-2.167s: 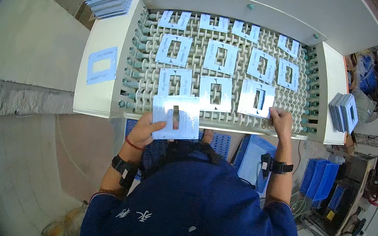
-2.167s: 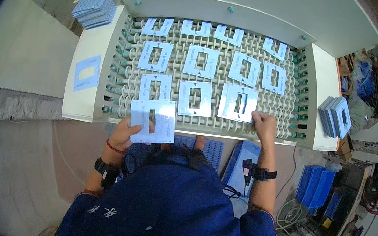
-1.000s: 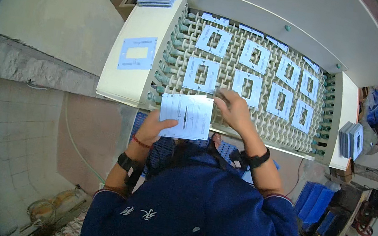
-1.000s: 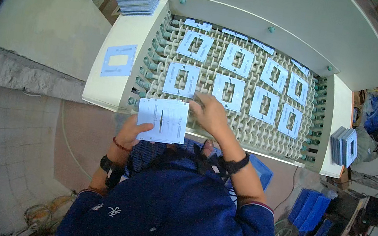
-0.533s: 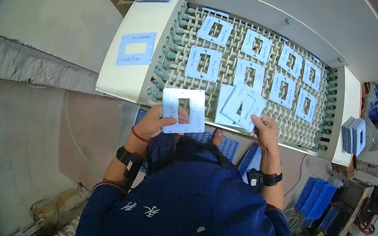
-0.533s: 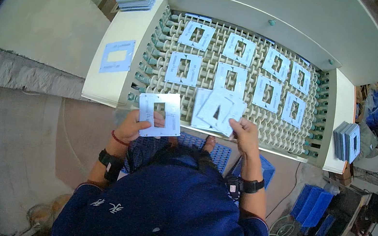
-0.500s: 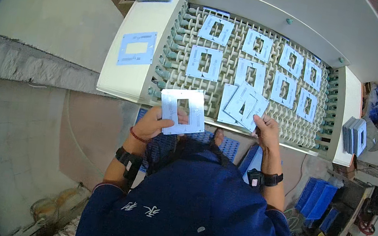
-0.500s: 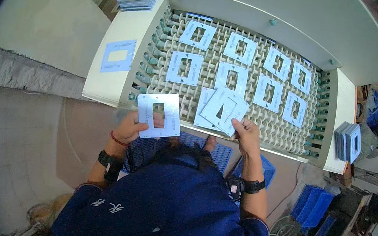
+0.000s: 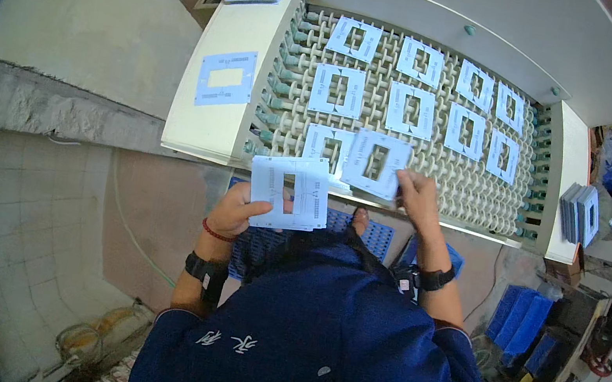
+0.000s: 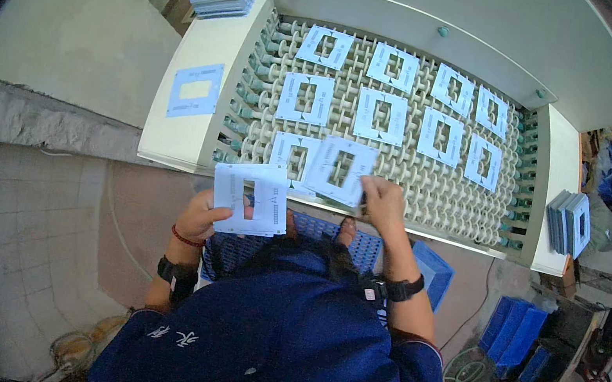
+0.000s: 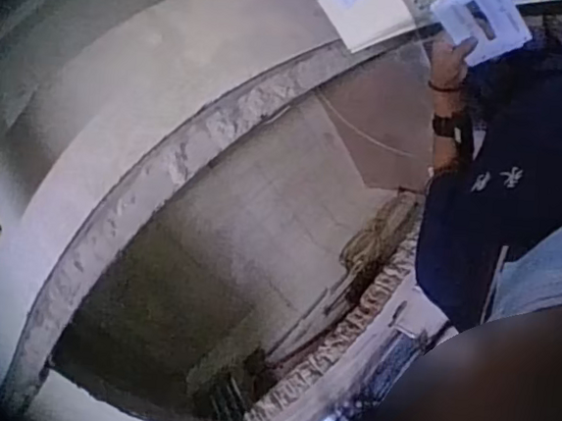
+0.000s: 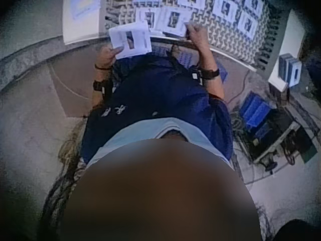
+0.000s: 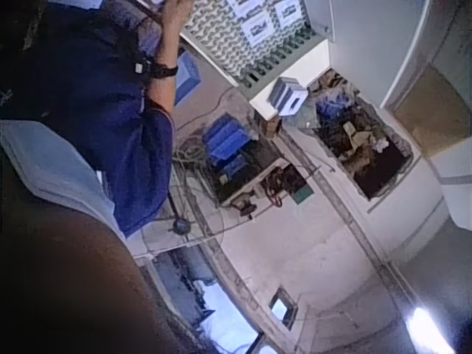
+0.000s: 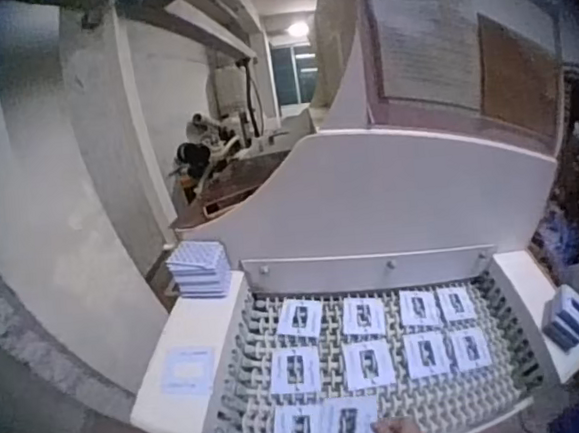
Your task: Placing blue plates and templates into a grid-based processing machine in a workshop.
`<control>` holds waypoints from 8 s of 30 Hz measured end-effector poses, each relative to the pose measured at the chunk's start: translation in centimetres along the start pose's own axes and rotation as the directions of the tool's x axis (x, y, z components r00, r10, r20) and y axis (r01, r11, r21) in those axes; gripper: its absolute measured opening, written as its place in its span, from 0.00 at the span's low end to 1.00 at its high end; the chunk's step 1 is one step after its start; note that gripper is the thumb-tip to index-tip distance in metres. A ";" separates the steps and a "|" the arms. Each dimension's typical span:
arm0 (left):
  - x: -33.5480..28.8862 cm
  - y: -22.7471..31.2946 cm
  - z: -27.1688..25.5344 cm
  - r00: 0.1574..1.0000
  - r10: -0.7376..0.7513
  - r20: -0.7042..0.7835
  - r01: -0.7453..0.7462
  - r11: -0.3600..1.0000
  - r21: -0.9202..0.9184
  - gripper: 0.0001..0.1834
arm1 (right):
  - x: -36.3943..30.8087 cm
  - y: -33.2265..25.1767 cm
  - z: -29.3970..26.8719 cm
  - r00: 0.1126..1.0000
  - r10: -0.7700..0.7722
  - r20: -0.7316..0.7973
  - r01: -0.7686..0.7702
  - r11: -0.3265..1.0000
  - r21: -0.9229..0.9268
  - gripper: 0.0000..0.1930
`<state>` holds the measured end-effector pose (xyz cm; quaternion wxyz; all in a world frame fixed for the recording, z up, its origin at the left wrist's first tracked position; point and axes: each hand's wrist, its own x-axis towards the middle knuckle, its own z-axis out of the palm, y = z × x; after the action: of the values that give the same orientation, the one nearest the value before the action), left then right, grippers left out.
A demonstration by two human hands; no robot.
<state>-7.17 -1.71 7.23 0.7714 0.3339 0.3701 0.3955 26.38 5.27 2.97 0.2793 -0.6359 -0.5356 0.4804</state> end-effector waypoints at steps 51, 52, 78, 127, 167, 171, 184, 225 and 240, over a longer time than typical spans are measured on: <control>4.7 -1.1 4.8 0.995 -0.028 0.099 0.025 0.999 0.030 0.16 | -5.3 -5.3 0.3 0.915 0.053 0.399 -0.195 0.925 0.325 0.08; 4.5 -1.2 4.5 0.994 -0.030 0.110 0.030 1.000 0.006 0.17 | -5.1 -4.9 0.6 0.911 0.049 0.409 -0.194 0.927 0.321 0.08; 6.0 -1.5 4.2 1.000 0.004 -0.009 -0.004 1.000 0.011 0.18 | -5.0 -3.0 1.7 0.986 0.014 0.169 -0.063 0.956 0.287 0.09; 7.0 8.3 1.0 0.670 0.731 -0.128 0.392 -0.203 0.898 0.43 | -3.6 3.3 -17.4 0.978 0.083 -0.189 -0.002 0.920 0.391 0.07; 6.7 -0.6 2.2 0.894 0.178 0.411 -0.324 -0.378 0.868 0.36 | -3.9 -2.2 0.5 0.795 -0.565 0.223 0.565 0.554 -0.612 0.26; 8.4 -1.3 2.0 0.874 0.205 0.441 -0.349 -0.367 0.862 0.35 | -3.2 -1.0 -0.3 0.778 -0.568 0.269 0.587 0.503 -0.634 0.27; 9.0 2.1 4.8 0.932 0.179 0.314 -0.267 -0.244 0.932 0.38 | -7.9 -4.8 -24.9 0.783 -0.543 -0.303 0.101 0.592 -0.799 0.44; 10.0 -0.9 16.3 0.950 0.304 0.067 -0.308 0.883 0.354 0.29 | -3.6 -7.9 -6.2 0.917 -0.382 0.115 0.398 0.889 -0.226 0.56; -2.7 12.7 -5.9 0.631 0.759 0.161 -0.462 0.200 0.864 0.22 | 4.5 -19.5 20.9 0.589 -0.799 0.124 0.790 0.601 0.123 0.26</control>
<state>-17.81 3.16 15.31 0.2076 0.7189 0.4574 0.4805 -0.84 11.52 10.55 0.4358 -0.2799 -0.7707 0.3712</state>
